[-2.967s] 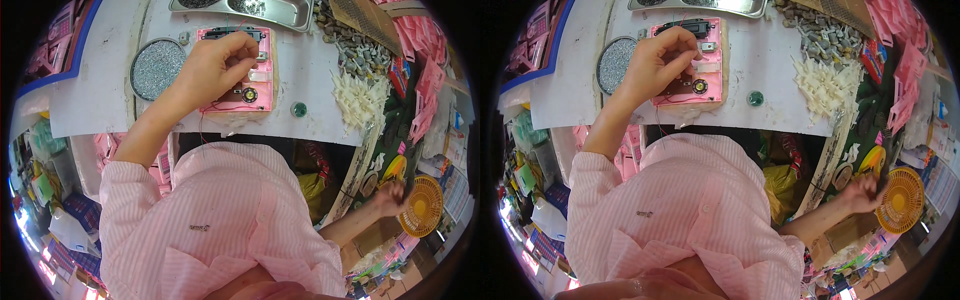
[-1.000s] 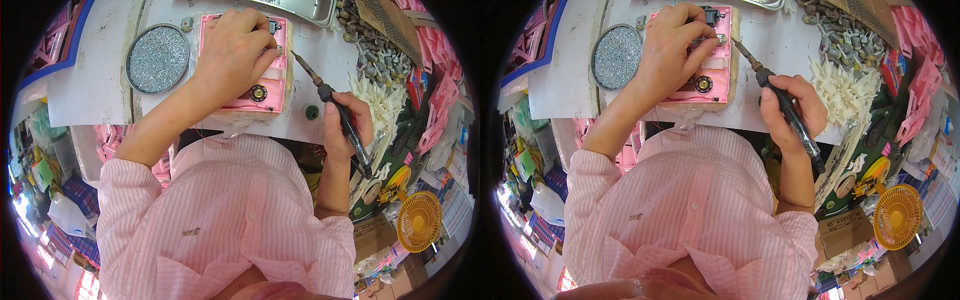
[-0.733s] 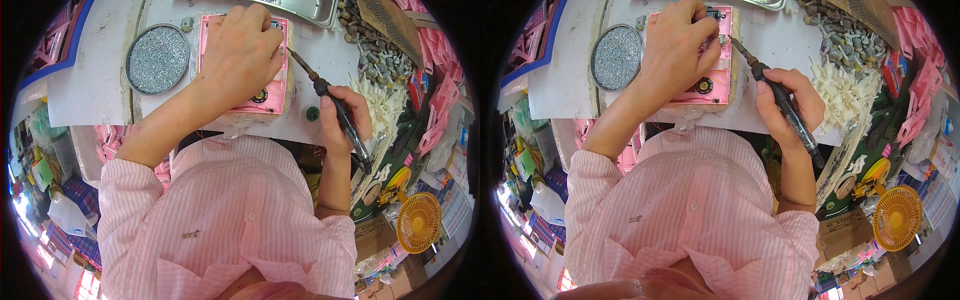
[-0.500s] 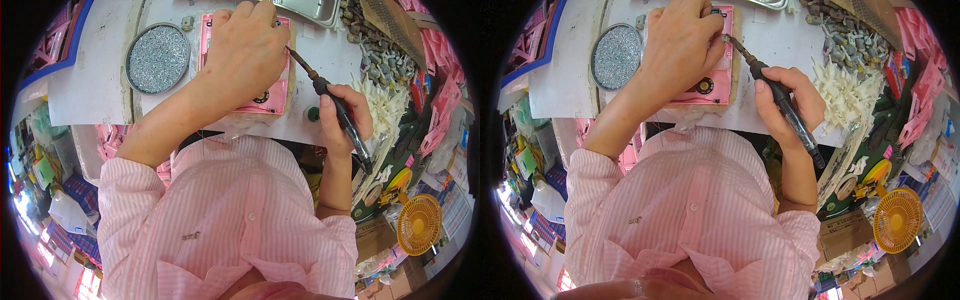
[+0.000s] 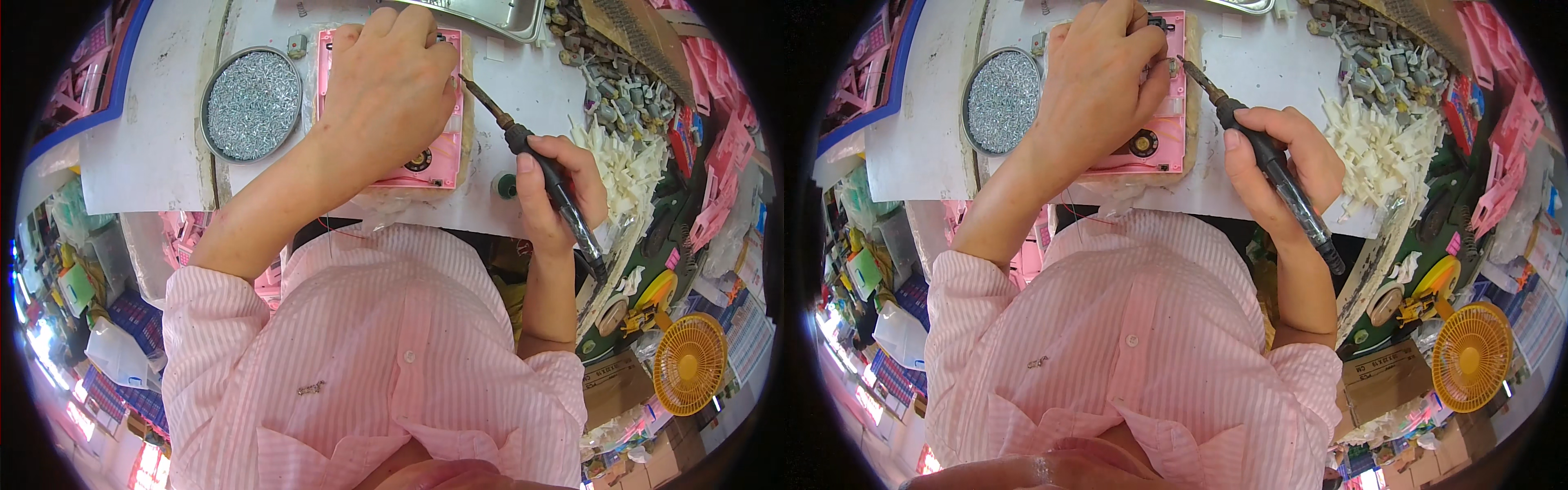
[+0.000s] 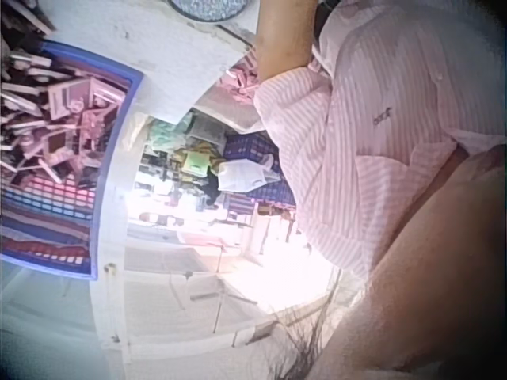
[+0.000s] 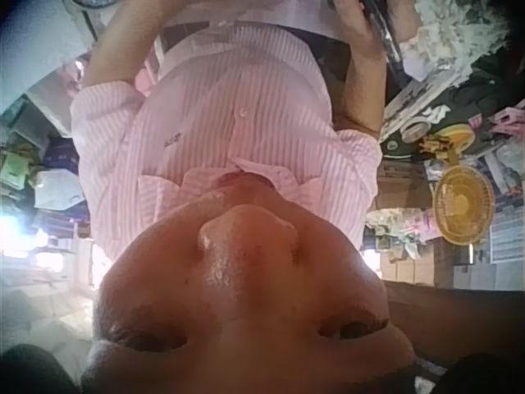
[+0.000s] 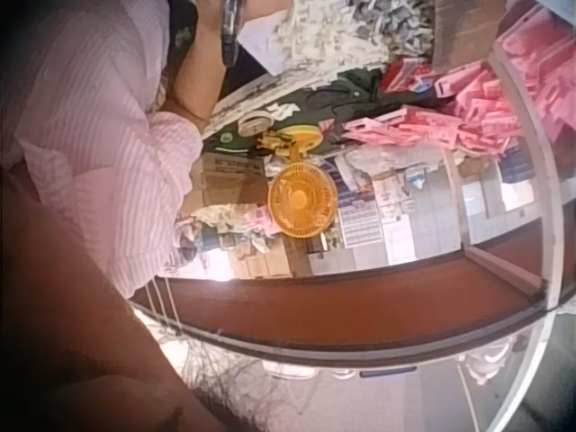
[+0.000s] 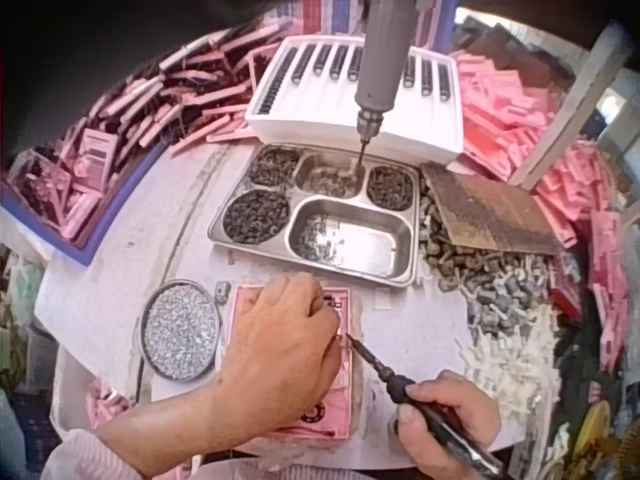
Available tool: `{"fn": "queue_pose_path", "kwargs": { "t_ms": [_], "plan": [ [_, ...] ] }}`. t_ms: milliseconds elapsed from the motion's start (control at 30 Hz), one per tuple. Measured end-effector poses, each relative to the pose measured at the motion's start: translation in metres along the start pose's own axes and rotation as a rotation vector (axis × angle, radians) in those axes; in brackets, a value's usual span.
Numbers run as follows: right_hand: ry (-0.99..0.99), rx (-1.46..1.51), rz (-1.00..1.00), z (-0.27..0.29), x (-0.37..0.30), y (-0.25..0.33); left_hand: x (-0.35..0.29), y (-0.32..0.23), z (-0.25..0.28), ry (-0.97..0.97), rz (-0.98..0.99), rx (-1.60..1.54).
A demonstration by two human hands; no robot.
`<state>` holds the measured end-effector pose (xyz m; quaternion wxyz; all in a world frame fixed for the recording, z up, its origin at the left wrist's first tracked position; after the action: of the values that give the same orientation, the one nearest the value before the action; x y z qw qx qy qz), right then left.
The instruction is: Soldering wires and assembling electronic components into a pink toy housing.
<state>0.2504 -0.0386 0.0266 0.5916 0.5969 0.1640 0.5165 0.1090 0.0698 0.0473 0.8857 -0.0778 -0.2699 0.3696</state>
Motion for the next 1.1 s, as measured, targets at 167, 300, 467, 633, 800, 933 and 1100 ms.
{"fn": "queue_pose_path", "kwargs": {
  "t_ms": [167,300,467,633,800,933,1100],
  "plan": [
    [0.006,-0.025,0.022,-0.003,0.000,0.000,0.000,-0.001,-0.001,0.003,-0.016,0.012],
    [0.021,-0.042,0.062,-0.007,0.001,0.002,0.002,-0.004,0.000,0.019,-0.011,0.032],
    [0.088,-0.167,0.280,-0.015,0.001,0.022,0.002,-0.004,-0.002,0.020,-0.016,0.062],
    [0.090,-0.172,0.434,-0.002,0.000,0.034,-0.006,-0.001,-0.006,-0.120,-0.060,0.123],
    [0.023,-0.161,0.401,0.016,-0.002,0.031,-0.007,-0.001,-0.006,-0.136,-0.095,0.108],
    [0.013,-0.161,0.358,0.019,-0.001,0.030,-0.008,-0.002,-0.007,-0.128,-0.111,0.126],
    [0.010,-0.143,0.316,0.020,0.001,0.030,-0.006,-0.004,-0.008,-0.105,-0.133,0.143]
  ]
}}
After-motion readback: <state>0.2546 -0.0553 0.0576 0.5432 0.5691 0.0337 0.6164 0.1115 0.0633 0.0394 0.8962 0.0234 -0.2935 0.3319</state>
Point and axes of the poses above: each hand's wrist, its own x-axis towards the middle knuckle, its own z-axis out of the back of the hand, y = z × x, the point moved 9 cm from there along x, towards the middle knuckle, and after that the axes turned 9 degrees about -y, right-handed, at the moved point
